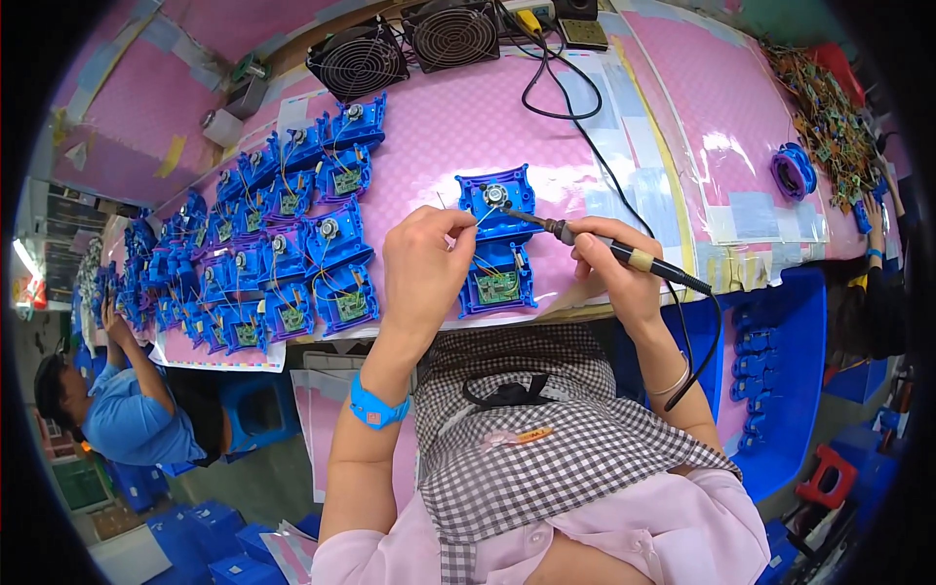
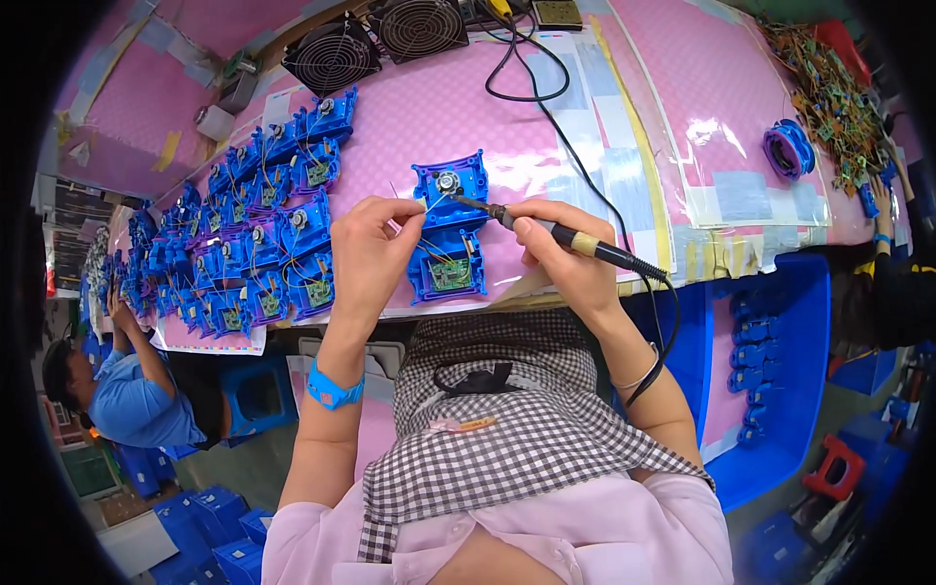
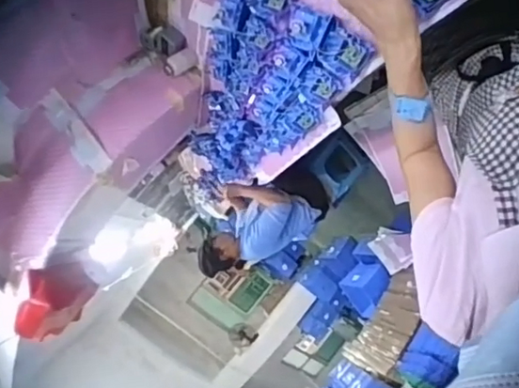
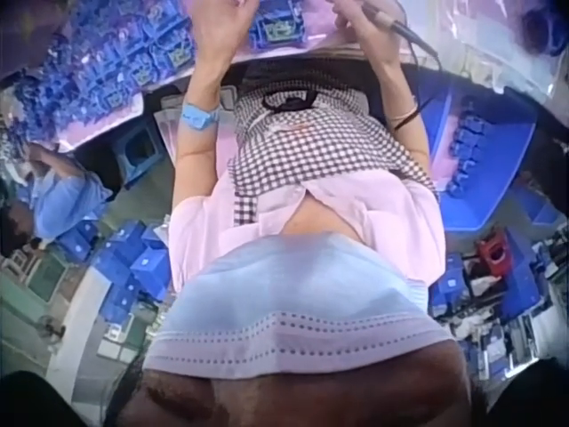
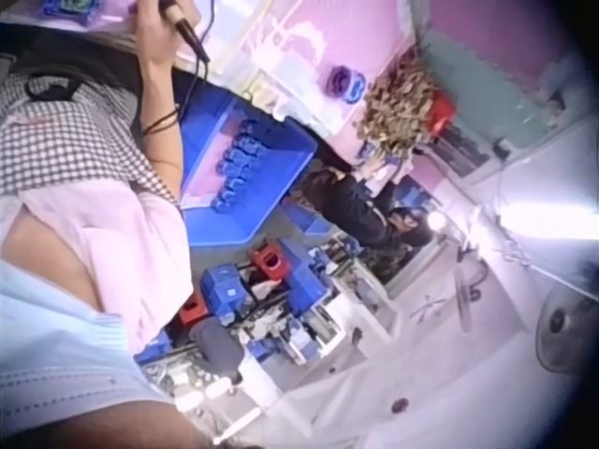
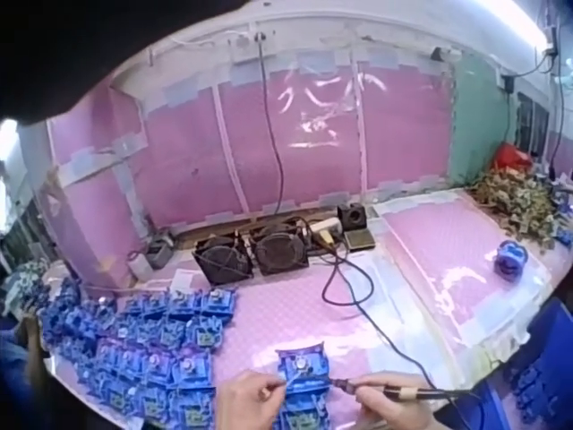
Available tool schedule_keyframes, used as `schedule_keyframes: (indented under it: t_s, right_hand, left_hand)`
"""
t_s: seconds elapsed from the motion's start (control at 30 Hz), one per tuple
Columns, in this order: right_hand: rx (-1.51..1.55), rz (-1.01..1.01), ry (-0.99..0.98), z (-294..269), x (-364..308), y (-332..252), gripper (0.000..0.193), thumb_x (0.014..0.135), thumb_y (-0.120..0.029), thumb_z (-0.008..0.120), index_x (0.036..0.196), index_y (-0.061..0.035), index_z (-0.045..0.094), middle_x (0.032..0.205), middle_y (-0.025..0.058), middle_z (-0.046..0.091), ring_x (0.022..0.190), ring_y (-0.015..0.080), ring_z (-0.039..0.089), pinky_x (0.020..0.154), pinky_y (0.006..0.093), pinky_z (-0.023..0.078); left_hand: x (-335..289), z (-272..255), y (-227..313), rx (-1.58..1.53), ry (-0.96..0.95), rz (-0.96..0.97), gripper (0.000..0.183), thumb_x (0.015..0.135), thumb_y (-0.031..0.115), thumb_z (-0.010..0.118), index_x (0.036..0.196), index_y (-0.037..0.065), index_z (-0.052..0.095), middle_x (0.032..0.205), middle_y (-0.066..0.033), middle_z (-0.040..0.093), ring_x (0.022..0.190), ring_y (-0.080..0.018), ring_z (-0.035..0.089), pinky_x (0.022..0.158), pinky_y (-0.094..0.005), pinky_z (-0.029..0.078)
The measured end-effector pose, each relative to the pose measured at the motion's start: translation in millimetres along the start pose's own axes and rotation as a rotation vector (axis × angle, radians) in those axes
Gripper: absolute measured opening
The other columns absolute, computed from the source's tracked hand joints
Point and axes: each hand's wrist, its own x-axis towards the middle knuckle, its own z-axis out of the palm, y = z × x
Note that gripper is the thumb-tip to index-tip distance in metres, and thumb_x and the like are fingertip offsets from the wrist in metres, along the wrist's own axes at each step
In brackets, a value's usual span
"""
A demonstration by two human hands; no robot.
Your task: Solder electronic components onto small blue circuit boards and organize them on a workbench.
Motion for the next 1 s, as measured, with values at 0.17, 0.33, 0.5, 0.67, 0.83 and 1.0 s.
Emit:
schedule_keyframes:
  t_s: [0.17, 0.33, 0.5, 0.67, 0.83, 1.0]
  right_hand:
    - [-0.008, -0.005, -0.025, 1, 5, 4, 0.018, 0.086, -0.005, 0.062, 0.101, 0.0036, 0.067, 0.075, 0.0094, 0.065, 0.061, 0.011, 0.06, 0.056, 0.022, 0.048]
    - [-0.029, -0.043, -0.028, 1, 6, 6, 0.018, 0.086, -0.005, 0.062, 0.101, 0.0033, 0.067, 0.076, 0.0089, 0.065, 0.061, 0.0104, 0.06, 0.056, 0.0215, 0.048]
    - [-0.065, -0.077, -0.042, 0, 6, 5, 0.018, 0.085, -0.005, 0.063, 0.101, 0.0031, 0.067, 0.078, 0.0078, 0.065, 0.062, 0.0098, 0.059, 0.057, 0.0209, 0.047]
    - [-0.329, -0.261, -0.055, 1, 6, 1, 0.018, 0.082, -0.005, 0.063, 0.099, 0.0021, 0.068, 0.081, 0.007, 0.064, 0.064, 0.0091, 0.059, 0.057, 0.0205, 0.046]
    - [-0.255, -0.255, -0.007, -5, 5, -1, 0.017, 0.082, -0.004, 0.064, 0.097, 0.003, 0.068, 0.077, 0.0062, 0.064, 0.061, 0.0088, 0.058, 0.055, 0.0204, 0.044]
    - [-0.181, -0.154, 0.059, -15, 12, -2, 0.017, 0.082, -0.005, 0.065, 0.097, 0.0015, 0.069, 0.07, 0.0042, 0.063, 0.057, 0.0073, 0.056, 0.052, 0.0196, 0.042]
  left_hand:
    - [2, 4, 0, 0.062, -0.019, 0.018, 0.012, 0.073, 0.005, 0.069, 0.085, 0.002, 0.072, 0.075, -0.0095, 0.066, 0.061, -0.0162, 0.06, 0.056, -0.0281, 0.047]
    - [6, 5, 3, 0.031, -0.01, 0.014, 0.007, 0.071, 0.003, 0.066, 0.077, 0.001, 0.07, 0.071, -0.0131, 0.063, 0.064, -0.0271, 0.062, 0.058, -0.0374, 0.047]
    - [7, 5, 3, 0.049, -0.019, 0.02, 0.007, 0.071, 0.003, 0.067, 0.077, 0.002, 0.07, 0.071, -0.0129, 0.062, 0.065, -0.0275, 0.062, 0.058, -0.038, 0.047]
    - [7, 5, 4, 0.064, -0.021, 0.026, 0.006, 0.071, 0.003, 0.067, 0.076, 0.002, 0.069, 0.07, -0.0123, 0.061, 0.065, -0.0278, 0.062, 0.058, -0.0382, 0.047]
    - [5, 1, 14, 0.089, -0.038, 0.022, 0.008, 0.074, 0.003, 0.066, 0.082, 0.002, 0.067, 0.074, -0.0128, 0.062, 0.066, -0.029, 0.062, 0.06, -0.0402, 0.047]
    - [7, 9, 17, 0.09, -0.07, 0.086, 0.008, 0.075, 0.002, 0.064, 0.083, 0.001, 0.062, 0.076, -0.0144, 0.062, 0.069, -0.0324, 0.061, 0.063, -0.0432, 0.047]
